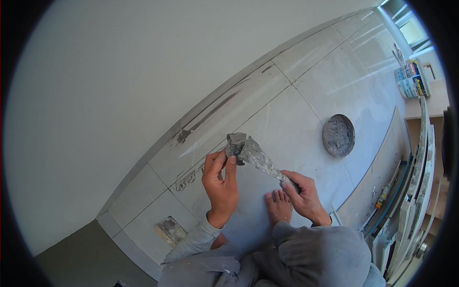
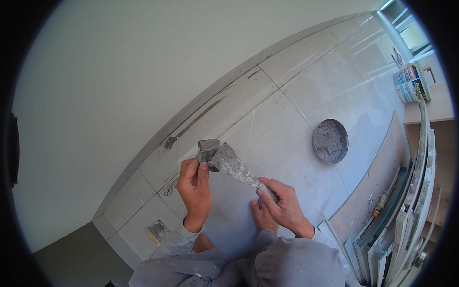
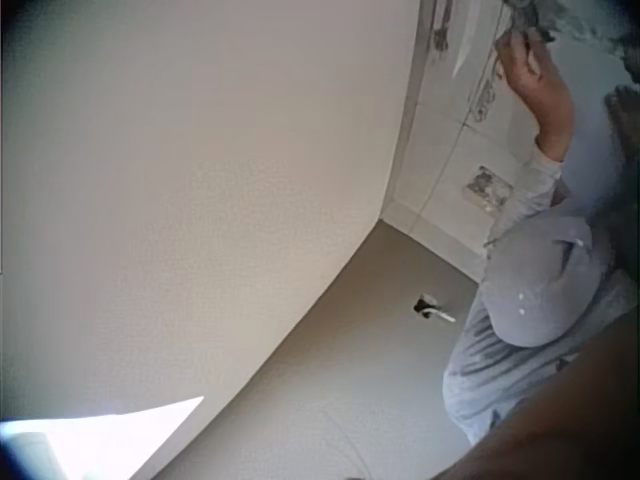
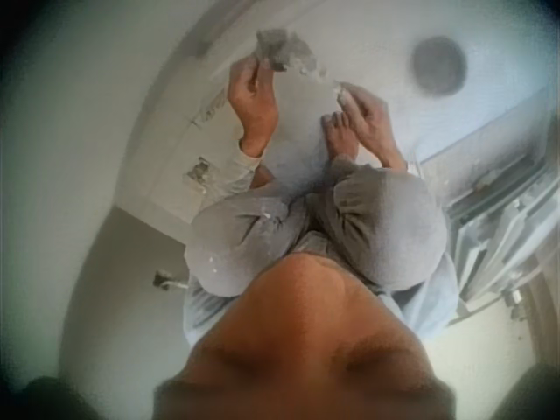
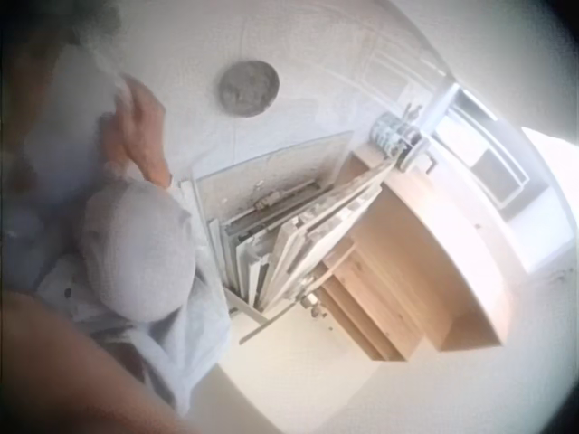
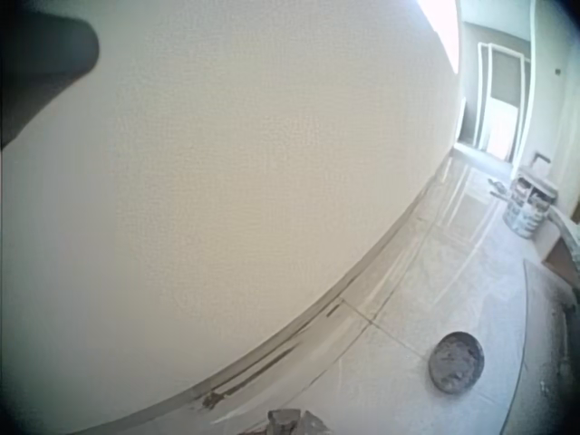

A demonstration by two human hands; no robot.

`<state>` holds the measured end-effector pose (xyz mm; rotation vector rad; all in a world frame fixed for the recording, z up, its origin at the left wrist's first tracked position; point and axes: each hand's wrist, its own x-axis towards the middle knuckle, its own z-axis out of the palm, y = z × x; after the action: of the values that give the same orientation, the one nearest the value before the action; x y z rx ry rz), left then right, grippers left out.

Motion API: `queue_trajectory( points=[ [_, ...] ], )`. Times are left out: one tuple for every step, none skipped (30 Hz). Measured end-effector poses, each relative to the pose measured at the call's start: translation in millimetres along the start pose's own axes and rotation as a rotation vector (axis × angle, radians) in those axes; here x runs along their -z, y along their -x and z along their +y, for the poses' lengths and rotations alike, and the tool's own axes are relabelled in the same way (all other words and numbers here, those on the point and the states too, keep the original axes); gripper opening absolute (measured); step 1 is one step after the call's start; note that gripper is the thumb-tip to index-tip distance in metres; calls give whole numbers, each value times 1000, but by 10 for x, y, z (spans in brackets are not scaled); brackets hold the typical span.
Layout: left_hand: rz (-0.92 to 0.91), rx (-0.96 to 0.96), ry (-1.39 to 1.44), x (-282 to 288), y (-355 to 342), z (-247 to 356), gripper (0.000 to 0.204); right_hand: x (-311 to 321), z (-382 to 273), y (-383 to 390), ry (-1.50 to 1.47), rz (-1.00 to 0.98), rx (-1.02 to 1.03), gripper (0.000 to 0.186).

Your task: The person applies grout to the seams between wall tiles using a small handheld applicator and a rectangular float, periodically taking more grout from a small container with a putty knife.

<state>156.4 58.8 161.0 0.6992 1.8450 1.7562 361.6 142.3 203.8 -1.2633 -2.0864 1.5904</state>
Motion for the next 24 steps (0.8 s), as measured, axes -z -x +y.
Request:
queue_trajectory(
  points=[
    [14,-9,-10,-7,14,-11,26,-59,2,-9,-18,11,-14,28],
    [14,-10,-14,-10,29,-10,26,-107,5,-17,-37,20,-28,28],
    [0,-7,-28,-22,44,-10,25,-135,6,-22,-38,21,-29,28],
    [-14,-5,-42,-28,52,-11,24,-159,7,-26,-57,37,-50,28],
    [-15,-4,-43,-32,53,-15,24,-174,7,-28,-76,52,-70,27],
    [-29,-57,-73,-33,51,-20,23,-179,0,-31,-76,52,-71,27],
    [-43,-110,-103,-33,50,-22,23,-180,-9,-36,-70,57,-73,27],
    [-44,-109,-103,-28,50,-9,23,-181,-15,-37,-63,62,-74,27],
    [-39,-119,-141,-24,48,10,21,-187,-11,-36,-64,62,-75,27],
    [-34,-129,-179,-25,48,18,20,-192,-6,-36,-83,62,-80,27],
    [-35,-128,-180,-30,58,11,20,-195,1,-36,-103,63,-85,28],
    [-59,-145,-195,-26,73,14,20,-200,-1,-42,-104,63,-84,28],
    [-83,-162,-211,-25,89,15,19,-205,-2,-52,-114,71,-114,28],
    [-83,-162,-213,-36,114,-3,19,-206,1,-62,-124,78,-145,28],
    [-97,-132,-182,-64,143,-34,19,-195,11,-66,-123,83,-148,28],
    [-110,-101,-152,-84,156,-59,18,-179,30,-72,-119,107,-102,29],
    [-115,-100,-150,-73,142,-81,18,-165,56,-73,-114,129,-56,30],
    [-118,14,-29,-26,92,-66,19,-163,97,-70,-119,127,-48,30],
    [-121,128,92,23,40,-46,19,-172,165,-54,-161,136,-37,30],
    [-116,120,87,67,-5,-2,19,-179,218,-58,-204,143,-26,30],
    [-150,224,158,79,-29,20,21,-166,278,-60,-201,144,-29,30],
    [-182,328,227,95,-52,43,22,-156,329,-61,-252,173,40,31],
    [-181,330,228,115,-74,60,22,-143,381,-62,-303,202,111,33],
    [-217,463,333,136,-99,82,25,-114,437,-70,-300,202,110,33]
  ],
)
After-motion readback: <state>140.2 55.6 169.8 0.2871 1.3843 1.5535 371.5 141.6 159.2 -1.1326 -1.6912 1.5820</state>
